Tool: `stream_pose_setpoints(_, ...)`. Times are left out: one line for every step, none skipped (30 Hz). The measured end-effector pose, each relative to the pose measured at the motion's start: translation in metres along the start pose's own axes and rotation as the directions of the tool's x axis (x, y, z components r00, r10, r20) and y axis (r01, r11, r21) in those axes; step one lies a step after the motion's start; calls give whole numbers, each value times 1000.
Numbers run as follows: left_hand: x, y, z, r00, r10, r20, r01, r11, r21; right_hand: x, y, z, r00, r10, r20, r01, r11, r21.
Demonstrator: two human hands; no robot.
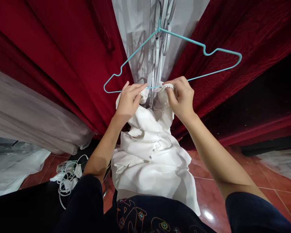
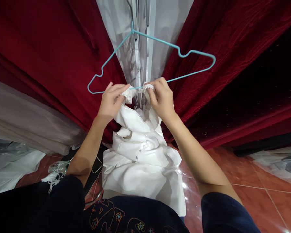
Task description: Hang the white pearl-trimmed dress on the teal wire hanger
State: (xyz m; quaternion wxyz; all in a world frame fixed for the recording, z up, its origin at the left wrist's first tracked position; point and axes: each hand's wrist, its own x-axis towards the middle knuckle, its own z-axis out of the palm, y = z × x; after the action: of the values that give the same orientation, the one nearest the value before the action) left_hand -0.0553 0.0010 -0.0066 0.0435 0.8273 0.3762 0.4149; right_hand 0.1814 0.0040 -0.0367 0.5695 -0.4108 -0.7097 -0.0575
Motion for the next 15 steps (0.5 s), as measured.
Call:
stream_pose_setpoints(-6, 3, 2, 994, -7, -105, 7, 1000, 0, -2, 1, 3, 1000, 8, -25, -8, 1000, -2)
stream_pose_setpoints(-12, 5, 3, 973, -25, -228, 27, 1000, 6, -3, 3, 6, 999, 13, -38, -14, 1000, -2)
stream_pose_setpoints(-19, 7, 4, 939, -47, -340, 53, 999, 11, -3, 4, 8, 999, 21, -46, -21, 1000, 1)
stream_pose_setpoints(-26, 8, 3, 906, -75, -416, 84, 996, 4, -3, 6, 11, 998, 30, -51, -29, 1000, 7)
stream_pose_setpoints(-32, 7, 1, 886, -114, -449, 117, 993, -20, -2, 8, 13, 998, 40, -56, -39, 999, 13)
stream_pose_setpoints(-38, 4, -1, 880, -163, -446, 147, 987, -71, -1, 10, 15, 997, 49, -63, -48, 999, 19)
stream_pose_setpoints(-44, -1, -3, 879, -230, -419, 181, 971, -153, 0, 11, 16, 996, 56, -70, -54, 998, 22)
stream_pose_setpoints(-48, -8, -5, 874, -314, -372, 225, 938, -264, 0, 12, 18, 995, 63, -76, -61, 998, 20)
stream_pose_setpoints(-52, -18, -7, 855, -408, -321, 274, 879, -389, 0, 12, 19, 994, 69, -81, -68, 998, 13)
stream_pose_setpoints(-54, -29, -9, 816, -506, -279, 320, 797, -512, 0, 12, 20, 994, 74, -85, -74, 997, 3)
stream_pose_setpoints(-55, -40, -11, 760, -600, -250, 352, 703, -618, -1, 12, 20, 993, 77, -88, -78, 997, -9)
stream_pose_setpoints(-55, -52, -13, 691, -683, -236, 367, 613, -700, -2, 11, 20, 993, 76, -90, -78, 997, -17)
stream_pose_setpoints(-52, -63, -16, 622, -746, -237, 360, 542, -759, -2, 10, 20, 993, 76, -88, -78, 997, -21)
stream_pose_setpoints(-49, -74, -21, 567, -783, -256, 331, 502, -799, -3, 9, 19, 994, 75, -85, -77, 997, -19)
stream_pose_setpoints(-43, -83, -26, 529, -798, -289, 291, 490, -822, -3, 8, 19, 994, 76, -83, -77, 997, -12)
